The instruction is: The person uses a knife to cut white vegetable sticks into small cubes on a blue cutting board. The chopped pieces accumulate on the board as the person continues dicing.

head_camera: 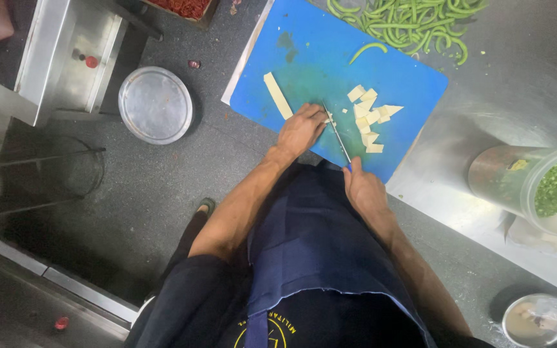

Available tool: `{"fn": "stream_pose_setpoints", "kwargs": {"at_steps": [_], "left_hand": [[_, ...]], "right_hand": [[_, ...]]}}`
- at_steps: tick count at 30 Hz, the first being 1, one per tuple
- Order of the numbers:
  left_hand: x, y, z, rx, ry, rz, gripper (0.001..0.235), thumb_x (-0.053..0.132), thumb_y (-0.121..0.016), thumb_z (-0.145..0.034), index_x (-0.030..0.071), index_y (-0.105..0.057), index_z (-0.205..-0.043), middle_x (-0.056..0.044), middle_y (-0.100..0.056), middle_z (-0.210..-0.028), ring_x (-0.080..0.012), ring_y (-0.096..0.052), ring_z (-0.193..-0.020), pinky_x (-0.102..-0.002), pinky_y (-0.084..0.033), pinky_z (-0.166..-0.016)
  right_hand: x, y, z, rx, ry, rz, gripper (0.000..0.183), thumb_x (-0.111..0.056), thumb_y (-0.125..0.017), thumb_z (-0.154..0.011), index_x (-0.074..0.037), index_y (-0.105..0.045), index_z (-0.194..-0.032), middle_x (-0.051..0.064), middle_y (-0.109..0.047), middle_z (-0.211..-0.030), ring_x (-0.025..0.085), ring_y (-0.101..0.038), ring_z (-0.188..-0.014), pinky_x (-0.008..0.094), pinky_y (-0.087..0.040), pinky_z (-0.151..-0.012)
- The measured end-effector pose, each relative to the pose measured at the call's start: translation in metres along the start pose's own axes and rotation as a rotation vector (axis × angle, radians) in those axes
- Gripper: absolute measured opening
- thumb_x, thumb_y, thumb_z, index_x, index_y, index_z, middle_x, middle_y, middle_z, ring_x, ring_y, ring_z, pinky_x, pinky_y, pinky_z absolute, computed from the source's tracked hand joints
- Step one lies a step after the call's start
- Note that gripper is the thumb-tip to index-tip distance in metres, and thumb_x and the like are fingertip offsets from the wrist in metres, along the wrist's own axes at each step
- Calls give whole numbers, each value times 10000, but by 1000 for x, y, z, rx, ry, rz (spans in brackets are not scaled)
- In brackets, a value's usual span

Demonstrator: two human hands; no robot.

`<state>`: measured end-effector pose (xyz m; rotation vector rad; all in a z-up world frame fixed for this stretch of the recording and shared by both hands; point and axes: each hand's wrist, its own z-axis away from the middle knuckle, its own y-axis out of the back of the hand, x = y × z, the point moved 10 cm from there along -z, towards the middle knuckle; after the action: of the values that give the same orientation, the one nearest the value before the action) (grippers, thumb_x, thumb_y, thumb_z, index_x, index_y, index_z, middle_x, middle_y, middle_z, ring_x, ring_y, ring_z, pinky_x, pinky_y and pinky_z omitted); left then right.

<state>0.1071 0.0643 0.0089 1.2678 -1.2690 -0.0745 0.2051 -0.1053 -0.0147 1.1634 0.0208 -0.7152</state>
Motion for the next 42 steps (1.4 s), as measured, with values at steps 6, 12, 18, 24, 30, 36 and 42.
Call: {"fn": "stream_pose_setpoints", "kwargs": {"at_steps": [6, 12, 18, 24, 30, 36, 42], "left_hand": [[-3, -1, 4, -13, 22, 40, 202, 72, -742, -868, 67, -731, -1070, -58, -677, -1110, -296, -633, -1073, -406, -553, -915], [-3, 11, 5, 6, 32, 47, 230, 67, -750, -842, 53, -726, -1070, -74, -674, -1130, -309, -623, -1067, -421, -542, -924], [-6, 11, 4, -4, 27, 43, 224, 47, -738, -855, 59, -727, -1078, -73, -672, -1137, -312, -622, -1092, -413, -541, -954], [-2, 14, 8, -9, 40, 36, 243, 63, -745, -840, 46, -729, -1082, -82, -669, -1136, -322, -615, -1088, -429, -531, -952], [-9, 13, 19, -12, 56, 47, 200, 66, -738, -870, 63, -736, -1070, -68, -673, -1142, -303, -623, -1091, -411, -539, -949], [-10, 16, 14, -11, 37, 54, 203, 72, -742, -872, 71, -739, -1075, -57, -677, -1133, -292, -625, -1093, -407, -546, -953], [-8, 19, 14, -28, 86, 52, 235, 69, -746, -835, 58, -736, -1069, -77, -669, -1130, -308, -612, -1092, -424, -535, -915]], "right_hand": [[-4, -5, -14, 69, 48, 4, 264, -303, -517, -1061, -48, -493, -1123, 281, -671, -715, 520, -657, -706, 630, -505, -647], [-11, 1, -13, 93, 69, -10, 266, -301, -522, -1066, -43, -490, -1122, 282, -667, -705, 517, -658, -694, 624, -509, -641], [-16, -3, -7, 37, 65, 10, 264, -290, -524, -1052, -40, -487, -1130, 292, -667, -698, 530, -653, -688, 633, -502, -636], [-16, -4, -15, 60, 33, 20, 269, -286, -518, -1058, -30, -484, -1131, 285, -671, -715, 528, -654, -690, 625, -506, -639], [-23, -6, 5, 86, 117, -20, 255, -274, -530, -1060, -24, -493, -1095, 276, -670, -707, 521, -652, -689, 624, -501, -636], [-22, -11, -7, 65, 91, -44, 266, -267, -534, -1047, -24, -491, -1146, 295, -661, -700, 534, -644, -677, 633, -495, -622], [-16, -9, -8, 114, 32, -42, 273, -299, -543, -1042, -43, -500, -1127, 305, -660, -709, 552, -637, -685, 649, -486, -631]]}}
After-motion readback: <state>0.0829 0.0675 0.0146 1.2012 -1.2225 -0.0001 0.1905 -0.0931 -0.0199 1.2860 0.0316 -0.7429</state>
